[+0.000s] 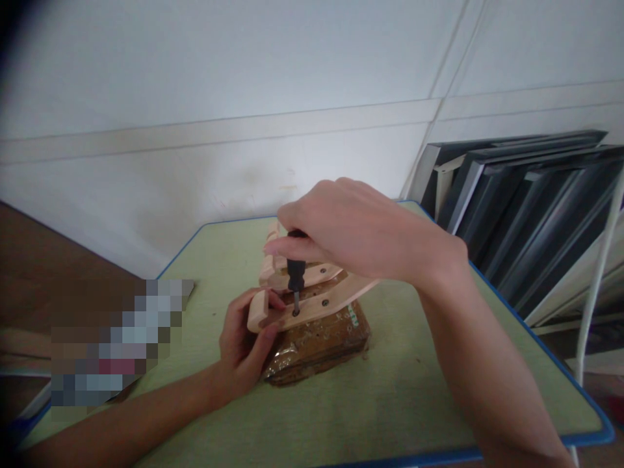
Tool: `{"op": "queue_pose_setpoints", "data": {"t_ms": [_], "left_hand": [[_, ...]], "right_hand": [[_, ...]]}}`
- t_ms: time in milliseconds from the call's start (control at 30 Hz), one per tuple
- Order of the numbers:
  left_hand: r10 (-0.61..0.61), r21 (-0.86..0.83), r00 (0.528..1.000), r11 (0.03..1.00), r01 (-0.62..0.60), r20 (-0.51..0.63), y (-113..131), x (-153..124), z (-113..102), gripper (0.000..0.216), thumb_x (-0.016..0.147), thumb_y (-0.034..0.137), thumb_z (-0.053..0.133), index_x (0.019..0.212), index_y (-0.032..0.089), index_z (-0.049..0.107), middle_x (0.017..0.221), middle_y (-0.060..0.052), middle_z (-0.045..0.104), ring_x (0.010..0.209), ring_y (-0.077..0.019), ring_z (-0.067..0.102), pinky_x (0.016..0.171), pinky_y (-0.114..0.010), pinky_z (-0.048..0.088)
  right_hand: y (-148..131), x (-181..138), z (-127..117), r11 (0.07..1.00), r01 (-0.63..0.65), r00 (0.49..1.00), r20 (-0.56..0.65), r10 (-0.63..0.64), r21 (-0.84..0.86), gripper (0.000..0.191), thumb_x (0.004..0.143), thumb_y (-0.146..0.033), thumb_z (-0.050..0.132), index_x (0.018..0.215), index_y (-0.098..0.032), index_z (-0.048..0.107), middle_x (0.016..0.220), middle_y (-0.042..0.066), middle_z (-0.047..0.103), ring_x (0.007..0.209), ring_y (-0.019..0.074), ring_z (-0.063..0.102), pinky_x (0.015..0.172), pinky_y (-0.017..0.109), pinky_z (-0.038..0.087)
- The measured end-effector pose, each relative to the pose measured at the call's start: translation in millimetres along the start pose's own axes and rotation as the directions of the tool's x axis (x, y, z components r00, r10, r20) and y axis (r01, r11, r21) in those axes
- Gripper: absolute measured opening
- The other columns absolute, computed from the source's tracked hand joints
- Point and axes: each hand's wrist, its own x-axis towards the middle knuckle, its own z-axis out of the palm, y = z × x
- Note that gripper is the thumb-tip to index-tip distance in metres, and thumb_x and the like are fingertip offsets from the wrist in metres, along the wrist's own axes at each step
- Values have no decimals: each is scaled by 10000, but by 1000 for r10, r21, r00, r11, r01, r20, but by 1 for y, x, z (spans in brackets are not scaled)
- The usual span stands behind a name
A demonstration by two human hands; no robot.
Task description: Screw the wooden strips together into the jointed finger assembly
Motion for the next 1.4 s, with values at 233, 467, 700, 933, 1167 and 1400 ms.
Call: {"op": "queue_pose_setpoints", "data": {"t_ms": [233, 467, 700, 933, 1167, 1400], "left_hand": [[-10, -19, 1000, 1000, 10, 4, 1, 1, -1, 430, 877, 172, 513, 1295, 168, 409, 1123, -120, 575, 1082, -235, 566, 932, -400, 488], [-10, 4, 1000, 1000, 10, -4, 1, 1, 0, 412, 878, 179, 510, 1279, 171, 416, 1104, -118, 581, 1046, -238, 576, 883, -398, 500], [-8, -3, 1000, 1000, 8, -5, 3, 3, -1, 393, 873, 168, 512, 1259, 163, 435, 1041, -95, 585, 950, -204, 587, 843, -349, 501], [-15, -1, 1000, 1000, 15, -14, -2, -2, -1, 412, 875, 182, 517, 1277, 184, 425, 1069, -104, 589, 1027, -236, 585, 881, -396, 503], [-22, -10, 1000, 1000, 22, 5, -1, -1, -2, 429, 877, 174, 511, 1294, 179, 408, 1121, -122, 576, 1038, -231, 579, 890, -394, 502], [-14, 6, 1000, 1000, 14, -11, 0, 0, -2, 406, 877, 180, 519, 1272, 177, 427, 1099, -117, 587, 1032, -235, 586, 874, -382, 502]], "right_hand": [[-4, 1, 4, 994, -70, 995, -77, 64, -85, 556, 960, -526, 358, 561, -149, 446, 492, -23, 328, 458, 73, 277, 539, 301, 141], [-5, 3, 3, 1000, -5, 997, -79, 6, 19, 548, 950, -498, 412, 540, -142, 490, 480, -30, 321, 467, 69, 267, 521, 279, 184], [-5, -2, -8, 962, 197, 979, -82, -184, 191, 242, 939, -314, 510, 986, -116, 642, 905, 26, 653, 756, 90, 540, 688, 233, 383], [-2, -10, -17, 939, 204, 978, -23, -206, 277, 236, 963, -214, 434, 1071, -170, 639, 1125, 31, 658, 1014, 102, 598, 856, 204, 444], [-3, -9, -15, 931, 197, 979, -18, -201, 308, 228, 959, -202, 443, 1049, -141, 643, 1057, 33, 670, 941, 99, 609, 810, 208, 449], [-2, -7, -15, 929, 196, 979, -17, -201, 315, 196, 949, -212, 463, 1030, -146, 629, 984, 21, 674, 886, 94, 600, 771, 201, 430]]}}
